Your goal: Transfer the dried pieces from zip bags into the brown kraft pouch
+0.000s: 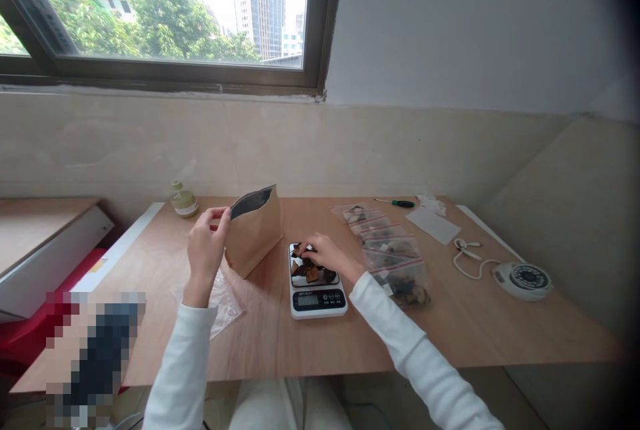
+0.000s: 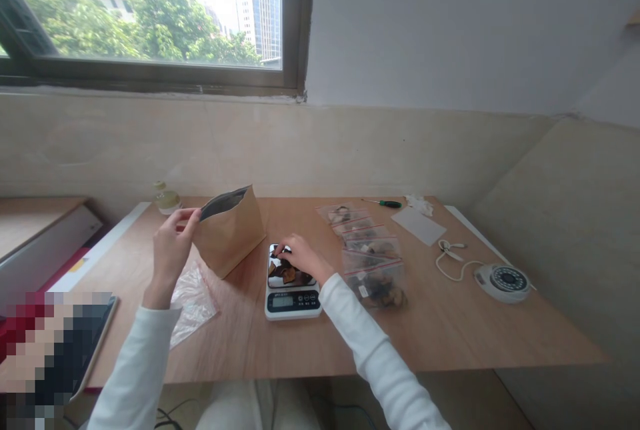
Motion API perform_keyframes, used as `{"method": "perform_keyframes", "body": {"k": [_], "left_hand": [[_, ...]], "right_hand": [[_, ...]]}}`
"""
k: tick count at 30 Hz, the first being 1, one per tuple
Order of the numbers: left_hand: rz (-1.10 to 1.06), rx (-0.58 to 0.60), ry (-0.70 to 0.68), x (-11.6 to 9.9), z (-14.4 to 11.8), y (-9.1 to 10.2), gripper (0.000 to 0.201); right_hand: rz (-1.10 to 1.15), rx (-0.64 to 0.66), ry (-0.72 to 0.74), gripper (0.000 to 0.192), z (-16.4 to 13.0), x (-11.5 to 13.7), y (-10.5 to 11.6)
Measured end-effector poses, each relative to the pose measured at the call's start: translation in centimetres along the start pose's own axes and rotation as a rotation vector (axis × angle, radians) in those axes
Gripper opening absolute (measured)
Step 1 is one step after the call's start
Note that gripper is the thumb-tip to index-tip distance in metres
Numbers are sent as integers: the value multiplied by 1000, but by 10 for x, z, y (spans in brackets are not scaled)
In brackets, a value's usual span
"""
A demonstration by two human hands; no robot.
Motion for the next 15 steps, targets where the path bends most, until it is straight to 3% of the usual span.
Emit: {"method": "perform_keyframes", "body": {"k": [5,7,11,13,15], "left_hand": [[0,36,-22,-2,-2,2,35],[2,53,-29,-4,-4,4,34],[-1,118,-37,-11,-14,9,33],[-4,157,-51,-16,-23,10,31],[12,163,-82,-23,-33,12,29]], "right_hand": [[-55,18,11,12,1,4,-6],[-26,-53,39,16,1,19,9],[179,-264,118,22,-1,76,52],[318,-210,154,23,3,105,60],[359,-31,214,26,13,129,52]]}}
Point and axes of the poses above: each hand's wrist, its own z-axis towards the middle knuckle, its own y-axis out of the back of the hand, x = y × z, the point moved 5 cm from there along z, towards the middle knuckle, and after that the axes turned 10 degrees about z, right-handed, at the moved point
